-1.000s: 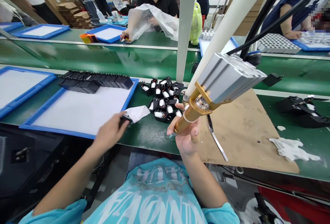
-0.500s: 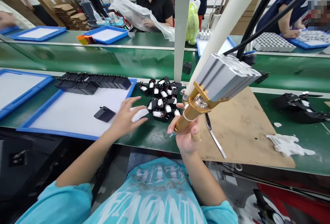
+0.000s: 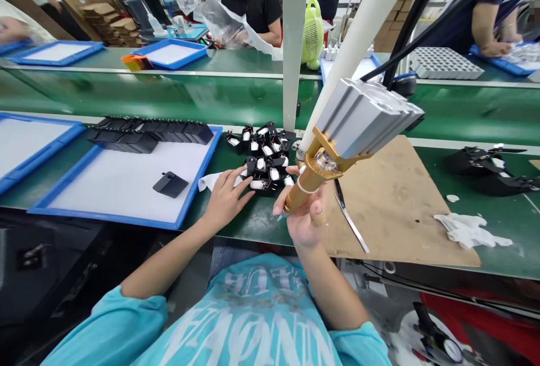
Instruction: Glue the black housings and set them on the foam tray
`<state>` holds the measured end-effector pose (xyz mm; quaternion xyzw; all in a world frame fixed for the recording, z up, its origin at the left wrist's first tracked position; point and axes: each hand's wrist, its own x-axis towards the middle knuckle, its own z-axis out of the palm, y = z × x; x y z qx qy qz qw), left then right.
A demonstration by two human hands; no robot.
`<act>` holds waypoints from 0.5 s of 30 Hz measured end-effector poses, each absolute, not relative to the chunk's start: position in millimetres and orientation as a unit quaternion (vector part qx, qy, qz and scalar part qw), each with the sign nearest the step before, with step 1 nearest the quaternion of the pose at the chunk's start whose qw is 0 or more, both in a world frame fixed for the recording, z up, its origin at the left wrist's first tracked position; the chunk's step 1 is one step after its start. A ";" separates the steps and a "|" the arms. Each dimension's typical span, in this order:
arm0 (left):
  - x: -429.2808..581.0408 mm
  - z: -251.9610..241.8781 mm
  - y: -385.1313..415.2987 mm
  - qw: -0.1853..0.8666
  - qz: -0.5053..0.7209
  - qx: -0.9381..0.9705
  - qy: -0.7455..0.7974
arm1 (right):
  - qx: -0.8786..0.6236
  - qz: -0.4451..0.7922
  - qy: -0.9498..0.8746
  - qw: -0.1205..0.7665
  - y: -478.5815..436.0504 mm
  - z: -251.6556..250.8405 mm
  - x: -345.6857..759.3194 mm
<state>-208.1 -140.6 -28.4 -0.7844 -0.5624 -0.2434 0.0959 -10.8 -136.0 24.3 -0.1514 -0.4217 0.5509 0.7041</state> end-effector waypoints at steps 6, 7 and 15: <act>-200.4 -30.5 -160.3 -0.075 -0.302 -0.737 -0.600 | -0.138 0.555 -0.424 0.703 -134.7 26.5 -16.8; -197.6 -32.7 -161.1 -0.118 -0.317 -0.720 -0.606 | -0.137 0.556 -0.425 0.701 -134.3 26.9 -17.9; -187.9 -36.4 -174.4 -0.271 -0.318 -0.667 -0.617 | -0.137 0.559 -0.422 0.700 -131.3 29.6 -27.0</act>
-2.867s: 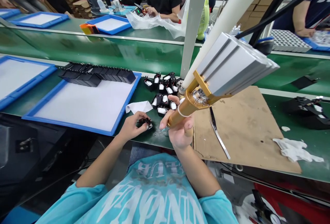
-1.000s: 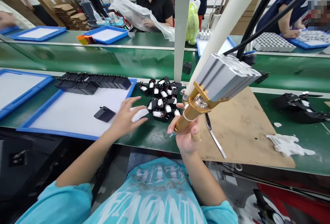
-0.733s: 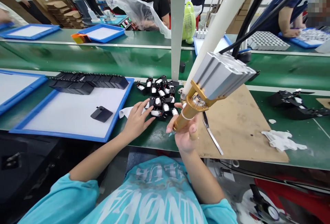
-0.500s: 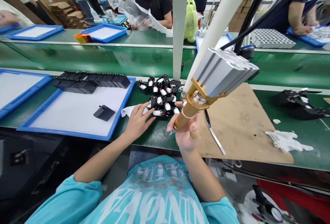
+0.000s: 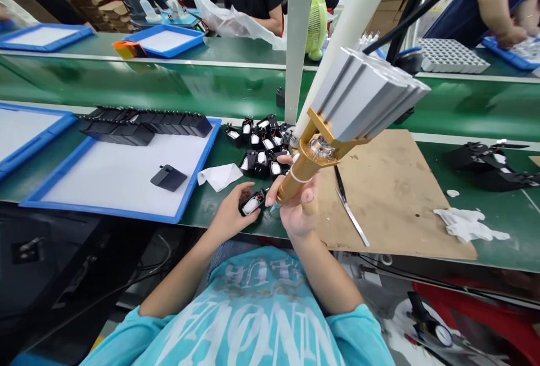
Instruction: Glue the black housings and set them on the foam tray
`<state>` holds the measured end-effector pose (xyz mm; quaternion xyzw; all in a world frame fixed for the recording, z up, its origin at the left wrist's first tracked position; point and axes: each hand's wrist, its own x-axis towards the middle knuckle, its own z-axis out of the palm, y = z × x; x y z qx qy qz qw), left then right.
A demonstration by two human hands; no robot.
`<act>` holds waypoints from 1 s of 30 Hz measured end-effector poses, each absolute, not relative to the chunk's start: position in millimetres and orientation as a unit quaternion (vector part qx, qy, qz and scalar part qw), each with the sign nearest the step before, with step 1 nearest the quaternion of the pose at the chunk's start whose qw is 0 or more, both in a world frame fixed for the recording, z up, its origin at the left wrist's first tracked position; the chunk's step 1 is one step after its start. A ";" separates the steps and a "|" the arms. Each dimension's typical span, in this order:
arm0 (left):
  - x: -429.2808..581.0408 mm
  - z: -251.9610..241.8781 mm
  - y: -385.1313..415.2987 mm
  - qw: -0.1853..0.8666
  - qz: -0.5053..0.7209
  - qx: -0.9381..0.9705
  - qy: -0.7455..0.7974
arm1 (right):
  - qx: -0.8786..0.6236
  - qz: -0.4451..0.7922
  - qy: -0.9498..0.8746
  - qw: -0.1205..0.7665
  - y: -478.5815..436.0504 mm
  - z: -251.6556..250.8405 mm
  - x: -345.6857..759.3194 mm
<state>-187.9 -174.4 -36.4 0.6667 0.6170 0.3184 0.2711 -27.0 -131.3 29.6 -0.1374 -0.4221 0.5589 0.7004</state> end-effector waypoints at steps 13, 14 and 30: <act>-196.5 -28.2 -174.0 0.326 0.312 0.733 0.509 | -0.127 0.558 -0.427 0.700 -129.8 31.9 -29.5; -194.6 -28.5 -179.2 0.298 0.326 0.722 0.533 | -0.127 0.559 -0.428 0.698 -130.2 32.1 -30.5; -194.8 -43.2 -216.5 0.201 0.298 0.647 0.672 | -0.146 0.568 -0.437 0.682 -139.2 39.7 -59.1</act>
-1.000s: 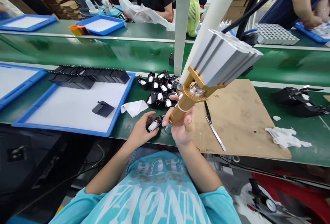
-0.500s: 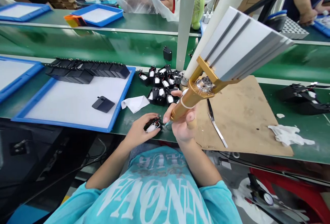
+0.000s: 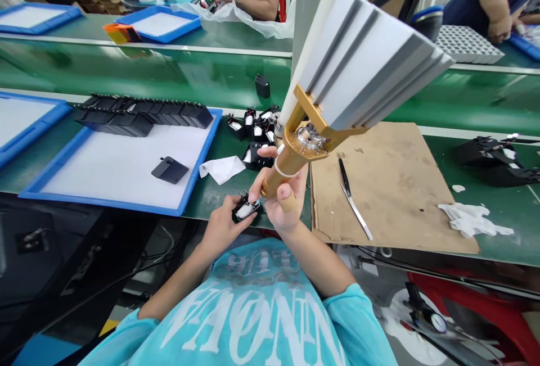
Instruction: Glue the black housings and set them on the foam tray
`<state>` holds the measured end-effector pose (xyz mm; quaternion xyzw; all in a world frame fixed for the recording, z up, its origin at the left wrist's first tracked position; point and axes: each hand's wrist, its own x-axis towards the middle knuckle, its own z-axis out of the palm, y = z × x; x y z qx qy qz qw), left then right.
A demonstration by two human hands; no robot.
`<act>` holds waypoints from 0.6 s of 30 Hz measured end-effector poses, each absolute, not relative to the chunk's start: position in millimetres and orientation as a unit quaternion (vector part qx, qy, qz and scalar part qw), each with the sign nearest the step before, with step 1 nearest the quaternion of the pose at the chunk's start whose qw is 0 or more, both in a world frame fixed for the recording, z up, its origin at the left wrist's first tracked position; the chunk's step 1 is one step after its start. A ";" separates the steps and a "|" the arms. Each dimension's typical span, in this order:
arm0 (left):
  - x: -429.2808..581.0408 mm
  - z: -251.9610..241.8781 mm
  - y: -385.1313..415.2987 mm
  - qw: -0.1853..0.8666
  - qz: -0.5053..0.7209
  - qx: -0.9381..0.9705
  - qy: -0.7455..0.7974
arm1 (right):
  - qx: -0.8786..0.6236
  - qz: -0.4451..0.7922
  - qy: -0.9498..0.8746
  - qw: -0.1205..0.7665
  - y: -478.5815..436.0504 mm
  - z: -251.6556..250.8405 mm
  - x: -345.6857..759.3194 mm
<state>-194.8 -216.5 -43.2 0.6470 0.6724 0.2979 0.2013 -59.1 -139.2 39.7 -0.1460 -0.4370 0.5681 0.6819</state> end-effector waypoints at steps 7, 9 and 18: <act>-189.0 -31.0 -217.1 0.148 0.321 0.659 0.664 | -0.170 0.547 -0.448 0.687 -137.7 35.5 -61.3; -188.0 -25.0 -216.4 0.146 0.330 0.659 0.660 | -0.165 0.545 -0.452 0.686 -137.0 34.6 -60.7; -186.6 -16.9 -216.6 0.161 0.337 0.654 0.658 | -0.176 0.536 -0.462 0.684 -136.1 38.2 -61.0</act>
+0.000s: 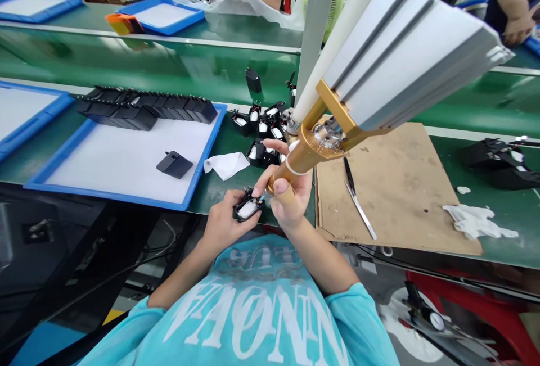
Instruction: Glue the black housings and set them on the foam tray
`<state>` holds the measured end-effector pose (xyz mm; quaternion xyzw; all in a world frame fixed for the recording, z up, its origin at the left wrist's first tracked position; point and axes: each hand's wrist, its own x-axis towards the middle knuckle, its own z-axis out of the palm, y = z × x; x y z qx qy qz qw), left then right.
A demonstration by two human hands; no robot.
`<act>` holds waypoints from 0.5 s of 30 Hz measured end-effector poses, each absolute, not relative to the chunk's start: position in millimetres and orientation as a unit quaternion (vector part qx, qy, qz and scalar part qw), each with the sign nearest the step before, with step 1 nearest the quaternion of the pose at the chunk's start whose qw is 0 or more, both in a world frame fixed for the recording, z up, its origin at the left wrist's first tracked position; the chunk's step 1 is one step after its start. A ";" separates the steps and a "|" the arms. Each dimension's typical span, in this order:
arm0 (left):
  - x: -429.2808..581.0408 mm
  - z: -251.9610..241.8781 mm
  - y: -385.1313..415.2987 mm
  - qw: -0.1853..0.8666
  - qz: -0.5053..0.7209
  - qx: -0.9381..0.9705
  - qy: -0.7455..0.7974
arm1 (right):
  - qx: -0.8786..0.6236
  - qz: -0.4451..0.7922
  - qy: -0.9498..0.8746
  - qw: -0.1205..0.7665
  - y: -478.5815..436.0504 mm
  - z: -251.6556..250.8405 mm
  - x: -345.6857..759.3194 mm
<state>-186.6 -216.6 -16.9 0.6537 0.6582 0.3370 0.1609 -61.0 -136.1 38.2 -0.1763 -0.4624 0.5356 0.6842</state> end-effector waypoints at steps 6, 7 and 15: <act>-189.6 -22.7 -212.8 0.195 0.340 0.636 0.664 | -0.169 0.558 -0.450 0.677 -139.1 41.0 -65.3; -189.5 -24.2 -211.6 0.196 0.337 0.635 0.667 | -0.167 0.561 -0.446 0.677 -139.7 41.0 -66.7; -177.2 -32.1 -205.4 0.136 0.375 0.643 0.654 | -0.172 0.576 -0.453 0.658 -143.8 45.1 -77.4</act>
